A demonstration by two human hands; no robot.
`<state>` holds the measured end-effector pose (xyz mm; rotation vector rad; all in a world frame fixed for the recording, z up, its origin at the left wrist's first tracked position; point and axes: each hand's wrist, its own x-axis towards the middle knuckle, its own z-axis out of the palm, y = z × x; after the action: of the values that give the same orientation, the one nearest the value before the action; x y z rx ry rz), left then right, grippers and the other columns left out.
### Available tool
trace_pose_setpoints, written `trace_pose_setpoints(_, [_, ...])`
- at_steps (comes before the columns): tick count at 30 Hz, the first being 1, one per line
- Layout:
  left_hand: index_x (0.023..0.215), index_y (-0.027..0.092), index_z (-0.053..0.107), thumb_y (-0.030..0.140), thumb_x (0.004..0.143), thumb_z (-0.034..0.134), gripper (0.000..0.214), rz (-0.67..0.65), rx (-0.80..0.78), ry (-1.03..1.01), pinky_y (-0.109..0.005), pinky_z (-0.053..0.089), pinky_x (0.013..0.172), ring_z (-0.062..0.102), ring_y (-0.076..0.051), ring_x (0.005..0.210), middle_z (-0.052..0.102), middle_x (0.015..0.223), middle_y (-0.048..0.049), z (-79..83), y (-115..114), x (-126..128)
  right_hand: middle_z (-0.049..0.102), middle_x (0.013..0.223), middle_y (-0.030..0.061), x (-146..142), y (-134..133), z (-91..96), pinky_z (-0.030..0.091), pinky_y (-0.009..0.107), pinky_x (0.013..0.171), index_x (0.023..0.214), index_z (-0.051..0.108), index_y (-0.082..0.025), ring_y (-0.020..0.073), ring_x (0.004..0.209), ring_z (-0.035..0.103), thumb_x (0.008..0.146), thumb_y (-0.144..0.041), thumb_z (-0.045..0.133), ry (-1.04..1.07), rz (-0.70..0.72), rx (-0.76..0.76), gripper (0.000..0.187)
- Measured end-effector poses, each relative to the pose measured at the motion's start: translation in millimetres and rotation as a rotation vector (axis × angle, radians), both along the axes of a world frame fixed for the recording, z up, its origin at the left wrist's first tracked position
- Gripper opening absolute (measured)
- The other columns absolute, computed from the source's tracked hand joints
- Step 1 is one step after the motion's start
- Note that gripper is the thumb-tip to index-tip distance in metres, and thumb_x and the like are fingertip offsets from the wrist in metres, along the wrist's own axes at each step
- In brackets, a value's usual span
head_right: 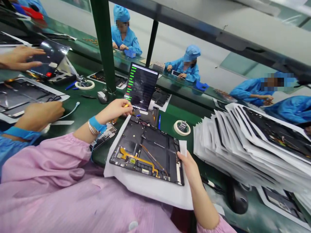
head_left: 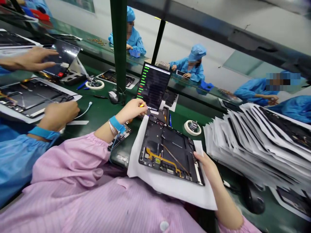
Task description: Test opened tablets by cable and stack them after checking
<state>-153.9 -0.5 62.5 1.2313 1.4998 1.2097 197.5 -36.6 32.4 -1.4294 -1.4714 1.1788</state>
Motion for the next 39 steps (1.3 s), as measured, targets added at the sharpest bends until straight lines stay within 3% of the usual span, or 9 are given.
trace_pose_setpoints(4, [0.072, 0.015, 0.058, 0.026, 0.078, 0.062, 0.013, -0.207, -0.021, -0.056, -0.02, 0.043, 0.049, 0.057, -0.009, 0.052, 0.063, 0.064, -0.0034, -5.2, -2, 3, 0.065, 0.114, 0.0042, -7, 0, -25.7, 0.047, 0.045, 0.095, 0.113, 0.061, -0.024, 0.0307, 0.11, 0.058, 0.068, -0.047, 0.069, 0.121, -0.015, -0.129, 0.052])
trace_pose_setpoints(8, [0.074, 0.015, 0.062, 0.032, 0.078, 0.063, 0.018, -0.355, -0.041, -0.093, -0.017, 0.036, 0.043, 0.052, -0.007, 0.049, 0.063, 0.066, -0.0026, -13.5, -6, 13, 0.061, 0.12, 0.0074, -2, 3, -26.9, 0.044, 0.049, 0.097, 0.12, 0.054, -0.023, 0.0302, 0.112, 0.056, 0.074, -0.046, 0.065, 0.023, 0.149, -0.158, 0.053])
trace_pose_setpoints(10, [0.077, 0.015, 0.065, 0.032, 0.077, 0.063, 0.017, -0.403, -0.035, -0.06, -0.017, 0.035, 0.044, 0.049, -0.006, 0.048, 0.064, 0.067, -0.0023, -14.9, -10, 18, 0.06, 0.121, 0.0103, 0, 4, -15.5, 0.041, 0.054, 0.099, 0.121, 0.052, -0.023, 0.0324, 0.114, 0.054, 0.076, -0.047, 0.063, -0.208, 0.188, 0.015, 0.052])
trace_pose_setpoints(13, [0.08, 0.015, 0.069, 0.028, 0.075, 0.062, 0.015, -0.424, -0.053, 0.034, -0.018, 0.036, 0.047, 0.052, -0.008, 0.054, 0.067, 0.071, -0.0034, -14.5, -15, 22, 0.052, 0.127, 0.0146, -13, 1, 5.5, 0.028, 0.06, 0.105, 0.122, 0.053, -0.022, 0.0361, 0.124, 0.042, 0.081, -0.04, 0.06, -0.573, 0.163, 0.481, 0.046])
trace_pose_setpoints(15, [0.08, 0.016, 0.069, 0.026, 0.073, 0.061, 0.015, -0.433, -0.092, 0.081, -0.018, 0.036, 0.047, 0.056, -0.01, 0.058, 0.069, 0.074, -0.0041, -15.2, -18, 24, 0.053, 0.124, 0.0132, -37, -2, 12.4, 0.032, 0.055, 0.105, 0.118, 0.056, -0.024, 0.033, 0.121, 0.044, 0.085, -0.031, 0.055, -0.655, 0.341, 0.646, 0.033])
trace_pose_setpoints(18, [0.078, 0.016, 0.069, 0.024, 0.07, 0.063, 0.013, -0.487, -0.117, 0.146, -0.019, 0.04, 0.051, 0.058, -0.011, 0.06, 0.069, 0.073, -0.003, -21.1, -19, 25, 0.061, 0.102, 0.0079, -86, 1, 3.8, 0.045, 0.044, 0.09, 0.1, 0.061, -0.025, 0.0253, 0.1, 0.055, 0.087, -0.017, 0.05, -0.624, 0.695, 0.579, 0.019])
trace_pose_setpoints(23, [0.071, 0.016, 0.071, 0.021, 0.067, 0.06, 0.012, -0.571, -0.16, 0.313, -0.019, 0.04, 0.051, 0.055, -0.01, 0.054, 0.067, 0.062, -0.0005, -37.0, -18, 24, 0.059, 0.081, 0.0021, -135, 20, -29.4, 0.043, 0.035, 0.075, 0.079, 0.058, -0.021, 0.0204, 0.082, 0.052, 0.078, -0.014, 0.065, -0.565, 0.67, 0.472, 0.01])
trace_pose_setpoints(28, [0.072, 0.015, 0.07, 0.016, 0.064, 0.054, 0.018, -0.599, -0.273, 0.377, -0.018, 0.036, 0.043, 0.057, -0.012, 0.049, 0.063, 0.056, -0.0005, -38.0, -22, 27, 0.058, 0.072, -0.0013, -133, 28, -34.6, 0.038, 0.031, 0.07, 0.071, 0.057, -0.02, 0.0173, 0.075, 0.051, 0.077, -0.014, 0.065, -0.443, 0.654, 0.378, 0.012])
trace_pose_setpoints(39, [0.077, 0.016, 0.074, 0.015, 0.063, 0.057, 0.021, -0.652, -0.232, 0.548, -0.018, 0.038, 0.051, 0.058, -0.012, 0.058, 0.07, 0.068, -0.0013, -35.1, -23, 31, 0.058, 0.072, -0.0012, -131, 31, -33.6, 0.038, 0.029, 0.07, 0.072, 0.059, -0.02, 0.0163, 0.074, 0.052, 0.078, -0.017, 0.063, -0.388, 0.691, 0.333, 0.008])
